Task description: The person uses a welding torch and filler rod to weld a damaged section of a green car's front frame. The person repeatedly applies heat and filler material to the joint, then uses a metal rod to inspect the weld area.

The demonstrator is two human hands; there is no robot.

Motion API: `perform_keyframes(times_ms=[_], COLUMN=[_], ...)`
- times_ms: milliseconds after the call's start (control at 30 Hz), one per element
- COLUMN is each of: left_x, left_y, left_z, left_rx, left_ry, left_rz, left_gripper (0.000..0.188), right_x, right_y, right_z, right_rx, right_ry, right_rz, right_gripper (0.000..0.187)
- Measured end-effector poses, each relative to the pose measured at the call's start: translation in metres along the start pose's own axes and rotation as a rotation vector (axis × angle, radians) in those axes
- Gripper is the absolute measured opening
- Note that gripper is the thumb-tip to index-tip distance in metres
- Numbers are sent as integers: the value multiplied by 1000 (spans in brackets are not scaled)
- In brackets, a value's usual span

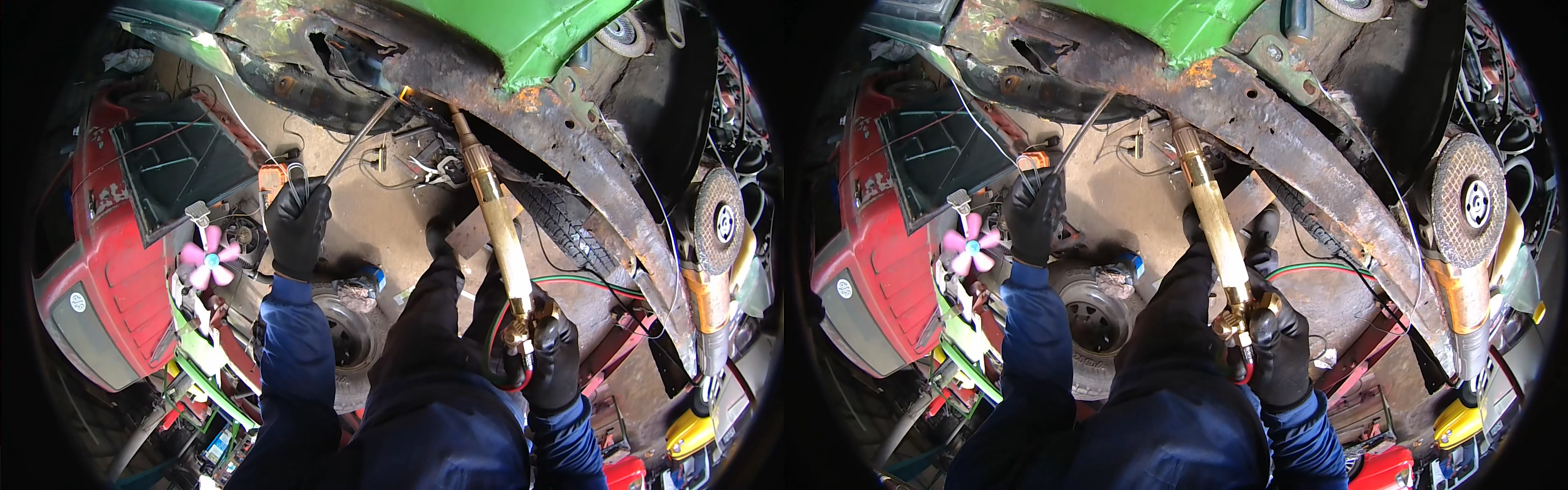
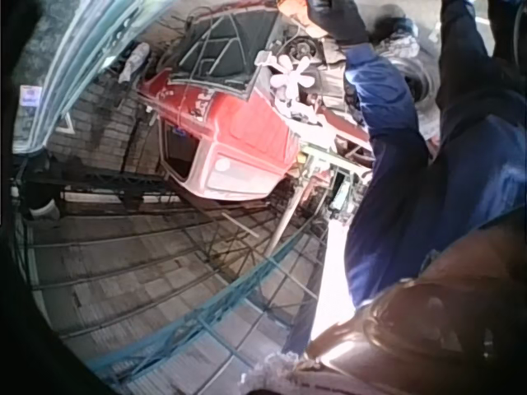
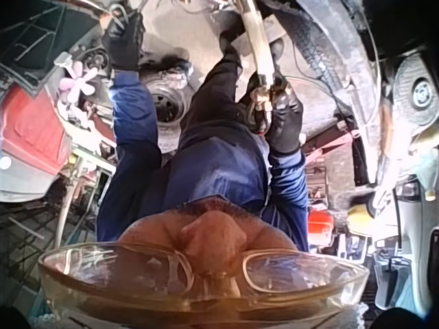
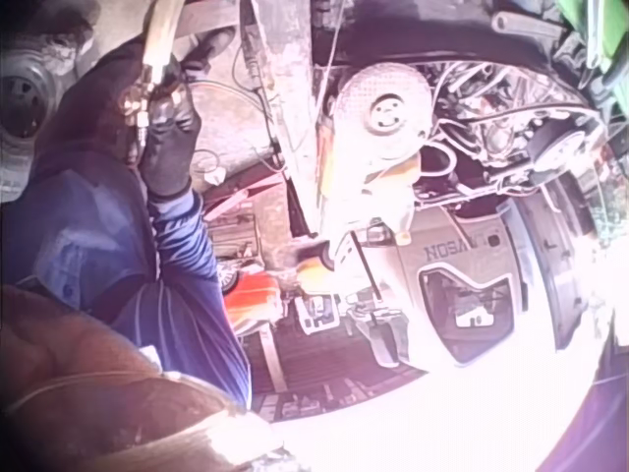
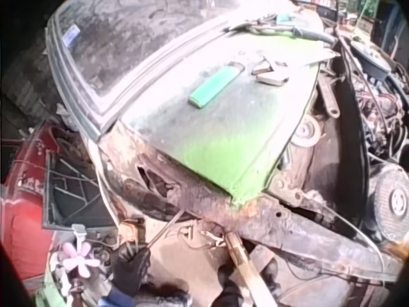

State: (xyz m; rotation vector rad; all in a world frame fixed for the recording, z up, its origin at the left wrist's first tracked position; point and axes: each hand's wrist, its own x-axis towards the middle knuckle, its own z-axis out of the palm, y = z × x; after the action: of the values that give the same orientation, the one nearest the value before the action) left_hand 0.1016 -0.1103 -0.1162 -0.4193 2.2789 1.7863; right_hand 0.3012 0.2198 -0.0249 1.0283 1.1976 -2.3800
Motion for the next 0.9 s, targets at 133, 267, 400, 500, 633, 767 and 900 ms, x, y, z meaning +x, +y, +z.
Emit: perform_keyframes(times_ms=[133, 267, 400, 500, 633, 767, 900], left_x=[0, -1, -2, -3, -2, -2, -2], left_y=[0, 2, 5, 6, 5, 5, 5], left_z=[0, 2, 3, 3, 2, 2, 2], left_rx=[14, 26, 41, 58, 47, 48, 50], left_ry=[11, 18, 22, 23, 18, 18, 21], left_rz=[1, 7, -4, 1, 17, -3, 2], left_gripper=[3, 3, 3, 4, 5, 6, 6], right_x=[0, 1, 1, 1, 0, 0, -2], right_y=[-2, -2, -1, 1, 0, -1, 0], right_z=[-1, -1, -2, -1, -2, -1, -1], right_rx=[-28, -7, -18, -18, -8, -49, -4], right_ry=[-2, 3, 5, 15, 19, 8, 14], right_rz=[-12, -8, -17, -23, 2, -13, -17], right_gripper=[77, 76, 77, 77, 77, 77, 76])
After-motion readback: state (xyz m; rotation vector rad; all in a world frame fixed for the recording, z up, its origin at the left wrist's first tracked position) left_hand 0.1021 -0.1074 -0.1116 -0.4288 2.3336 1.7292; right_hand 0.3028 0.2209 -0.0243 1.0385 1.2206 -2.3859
